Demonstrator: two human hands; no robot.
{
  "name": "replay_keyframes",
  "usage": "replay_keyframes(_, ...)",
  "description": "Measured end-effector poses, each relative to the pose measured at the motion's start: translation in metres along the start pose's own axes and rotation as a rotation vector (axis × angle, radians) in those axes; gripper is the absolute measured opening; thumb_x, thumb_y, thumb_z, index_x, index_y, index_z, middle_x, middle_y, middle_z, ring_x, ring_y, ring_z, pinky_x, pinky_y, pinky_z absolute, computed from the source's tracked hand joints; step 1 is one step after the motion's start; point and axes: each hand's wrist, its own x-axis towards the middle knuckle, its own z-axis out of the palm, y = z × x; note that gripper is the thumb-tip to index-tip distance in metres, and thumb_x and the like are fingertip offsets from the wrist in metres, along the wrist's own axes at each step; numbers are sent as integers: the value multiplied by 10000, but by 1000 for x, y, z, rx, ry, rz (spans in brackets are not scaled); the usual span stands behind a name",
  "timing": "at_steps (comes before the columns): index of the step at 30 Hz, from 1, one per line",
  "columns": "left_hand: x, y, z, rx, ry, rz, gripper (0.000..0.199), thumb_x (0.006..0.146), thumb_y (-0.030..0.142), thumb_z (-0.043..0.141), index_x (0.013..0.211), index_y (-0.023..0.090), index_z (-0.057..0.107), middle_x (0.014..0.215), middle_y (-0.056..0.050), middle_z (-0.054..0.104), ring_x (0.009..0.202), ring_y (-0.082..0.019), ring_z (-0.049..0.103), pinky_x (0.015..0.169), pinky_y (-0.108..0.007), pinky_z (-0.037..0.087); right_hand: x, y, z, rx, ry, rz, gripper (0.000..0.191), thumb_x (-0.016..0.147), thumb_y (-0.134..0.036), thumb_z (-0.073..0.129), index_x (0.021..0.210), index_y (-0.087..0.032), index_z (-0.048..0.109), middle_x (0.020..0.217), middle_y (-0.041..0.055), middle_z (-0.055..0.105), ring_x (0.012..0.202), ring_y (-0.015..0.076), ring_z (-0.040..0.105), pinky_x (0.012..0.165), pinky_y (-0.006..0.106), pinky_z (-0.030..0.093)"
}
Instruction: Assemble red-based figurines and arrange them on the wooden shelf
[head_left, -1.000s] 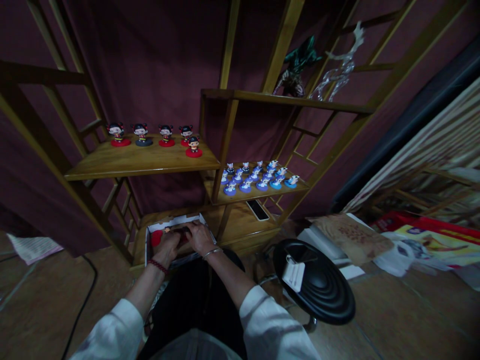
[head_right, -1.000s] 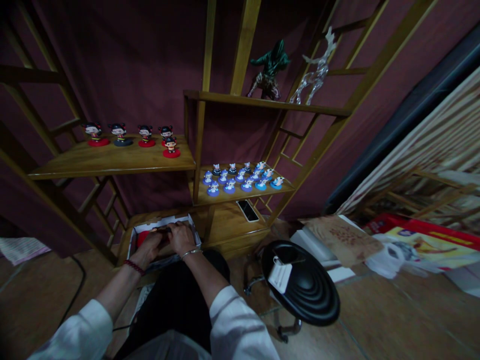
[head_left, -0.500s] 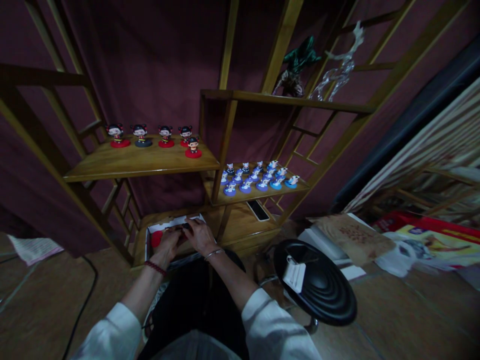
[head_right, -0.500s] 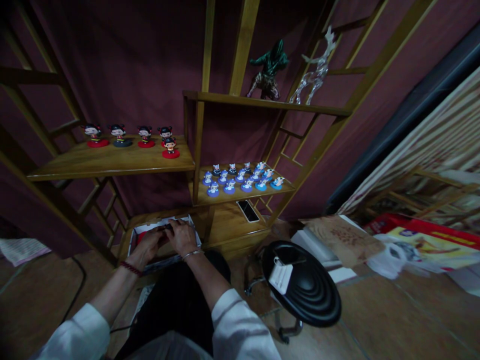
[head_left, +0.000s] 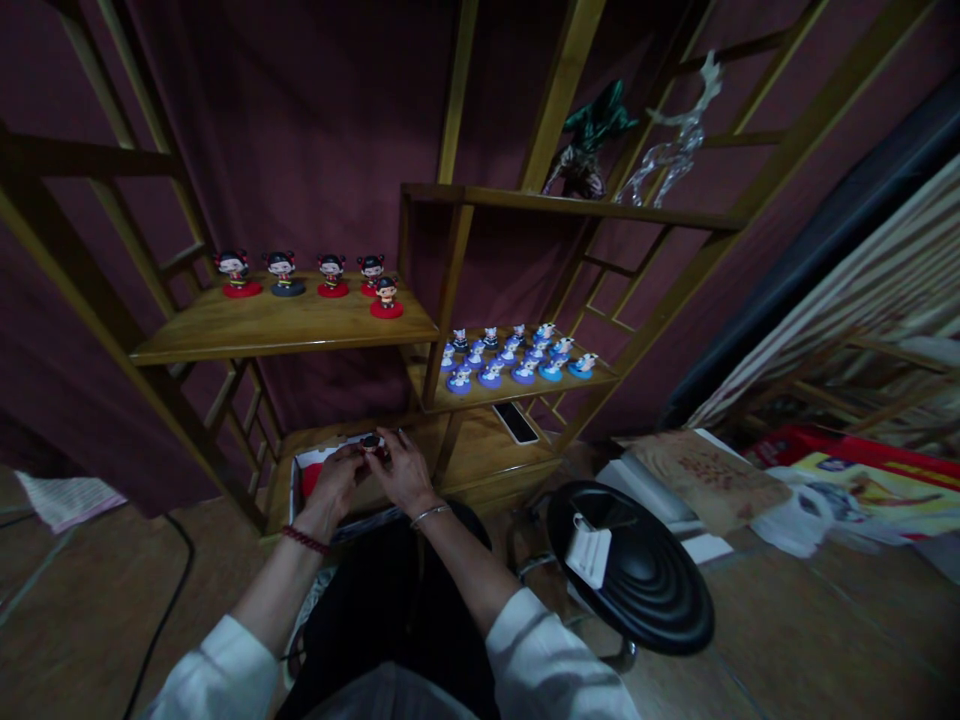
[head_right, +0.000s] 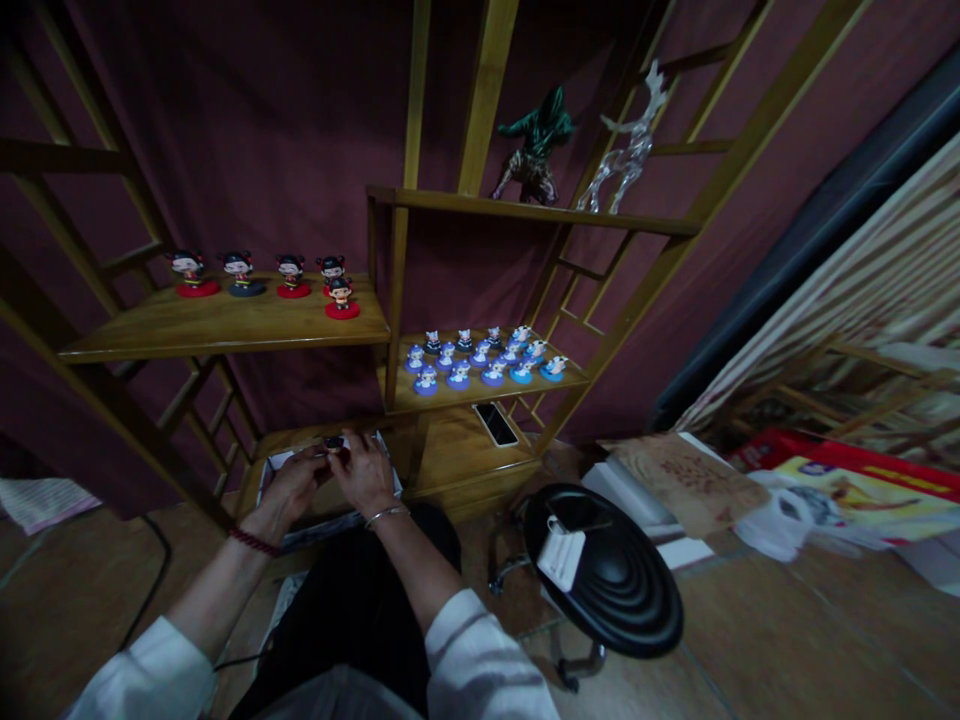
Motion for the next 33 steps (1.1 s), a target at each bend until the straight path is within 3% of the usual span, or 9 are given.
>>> replay_keyframes(18, -14, 15, 7, 25, -3, 72, 112, 537, 28, 573, 560, 137, 581, 617, 0, 606, 590, -97, 537, 569, -204, 419, -1, -2, -4, 182, 21, -34, 440, 764, -286, 591, 1177, -156, 513, 1068, 111, 605, 982, 205, 573, 863, 348, 462)
replay_keyframes(26, -22, 19, 12, 51, -31, 80, 117, 532, 67, 599, 633, 124, 613, 679, -24, 637, 644, -116, 558, 636, -228, 421, -1, -2, -7, 232, 16, 15, 449, 746, -242, 614, 1179, -183, 513, 1095, 101, 608, 1008, 206, 573, 882, 361, 456)
replay_keyframes(33, -26, 22, 16, 71, -29, 128, 171, 510, 117, 612, 680, 130, 631, 689, -18, 640, 672, -122, 560, 674, -233, 421, -1, -8, -17, 275, 82, -40, 420, 739, -248, 627, 1145, -188, 537, 1055, 86, 627, 978, 193, 585, 870, 329, 470)
